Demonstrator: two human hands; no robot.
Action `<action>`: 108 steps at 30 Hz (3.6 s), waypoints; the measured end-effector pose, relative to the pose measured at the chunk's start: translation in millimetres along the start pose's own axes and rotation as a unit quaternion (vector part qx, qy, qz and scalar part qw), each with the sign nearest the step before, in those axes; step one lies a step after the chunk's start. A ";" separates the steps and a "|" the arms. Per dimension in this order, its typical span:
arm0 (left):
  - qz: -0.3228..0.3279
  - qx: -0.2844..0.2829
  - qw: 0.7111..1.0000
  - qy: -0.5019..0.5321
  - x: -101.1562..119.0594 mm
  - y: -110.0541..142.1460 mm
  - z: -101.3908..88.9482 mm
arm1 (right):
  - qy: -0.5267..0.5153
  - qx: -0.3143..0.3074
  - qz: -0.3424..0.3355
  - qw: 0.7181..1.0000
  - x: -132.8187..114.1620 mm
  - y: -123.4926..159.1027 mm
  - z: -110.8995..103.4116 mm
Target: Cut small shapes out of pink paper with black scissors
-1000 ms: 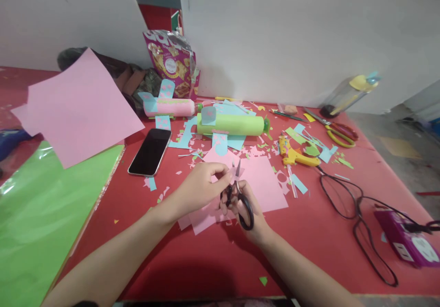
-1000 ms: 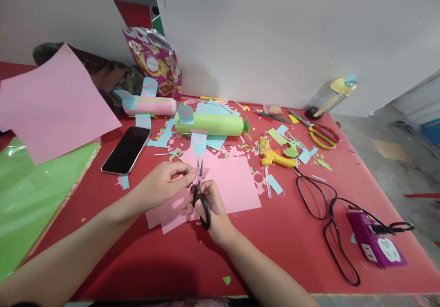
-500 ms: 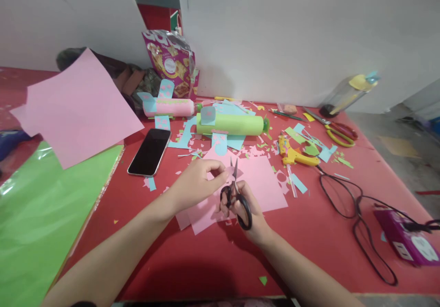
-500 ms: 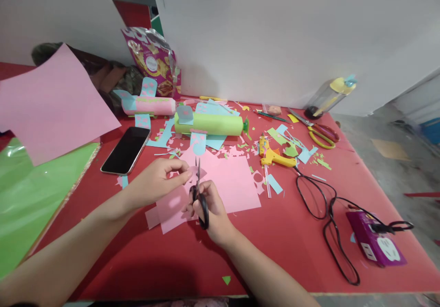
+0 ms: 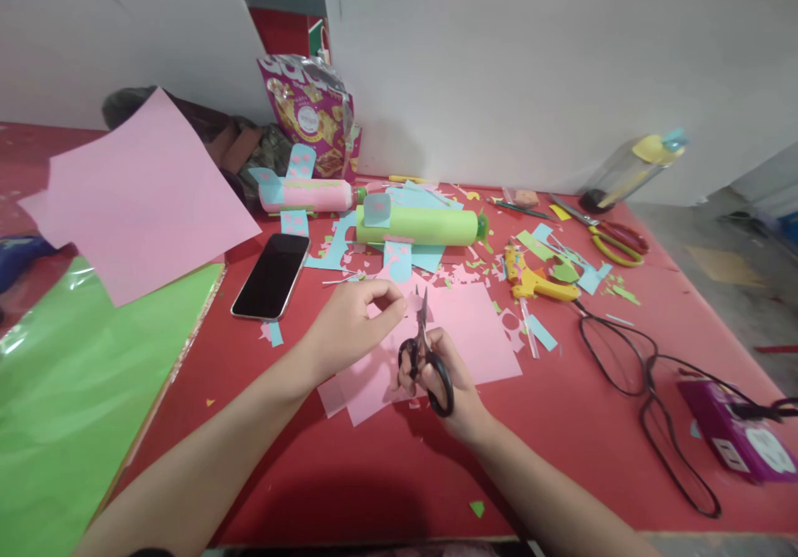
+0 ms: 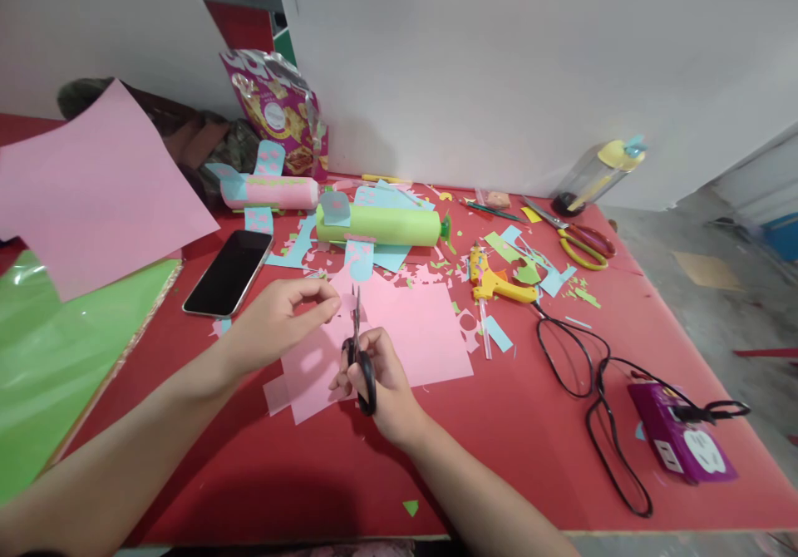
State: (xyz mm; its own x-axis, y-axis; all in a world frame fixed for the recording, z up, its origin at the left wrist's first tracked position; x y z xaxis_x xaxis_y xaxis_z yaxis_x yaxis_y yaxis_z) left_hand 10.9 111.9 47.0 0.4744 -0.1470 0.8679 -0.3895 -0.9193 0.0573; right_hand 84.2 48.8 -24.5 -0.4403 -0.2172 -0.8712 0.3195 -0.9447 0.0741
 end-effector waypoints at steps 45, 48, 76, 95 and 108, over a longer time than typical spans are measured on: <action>-0.005 -0.035 0.999 -0.025 -4.2 -0.2 -3.4 | -0.015 0.015 0.008 1.000 1.4 0.3 -2.0; -0.002 -0.037 0.999 -0.012 -3.6 0.2 -0.2 | -0.015 0.015 0.001 1.000 0.9 0.2 -1.9; -0.013 -0.075 0.997 -0.020 -9.7 0.0 5.5 | 0.003 0.004 -0.001 1.000 -0.5 0.8 -0.7; 0.001 -0.042 0.999 0.009 -1.9 0.0 2.6 | -0.002 0.003 0.015 1.000 2.4 1.0 0.0; 0.007 -0.055 0.998 -0.004 -3.4 -0.2 4.5 | 0.027 -0.003 0.018 0.999 1.5 2.6 1.1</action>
State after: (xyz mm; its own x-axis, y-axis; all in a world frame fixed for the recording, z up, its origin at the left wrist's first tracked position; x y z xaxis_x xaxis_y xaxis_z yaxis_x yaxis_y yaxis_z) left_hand 13.0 111.0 41.8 0.4735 -0.1629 0.8656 -0.4799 -0.8718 0.0985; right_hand 83.4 45.7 -25.1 -0.3821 -0.2371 -0.8932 0.3395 -0.9350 0.1029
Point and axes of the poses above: each hand's wrist, its own y-axis away from the middle knuckle, its own z-axis out of the palm, x = y × z, the point moved 9 cm from there along -y, towards the middle knuckle, and after that the axes turned 2 degrees about y, right-handed, at the moved point
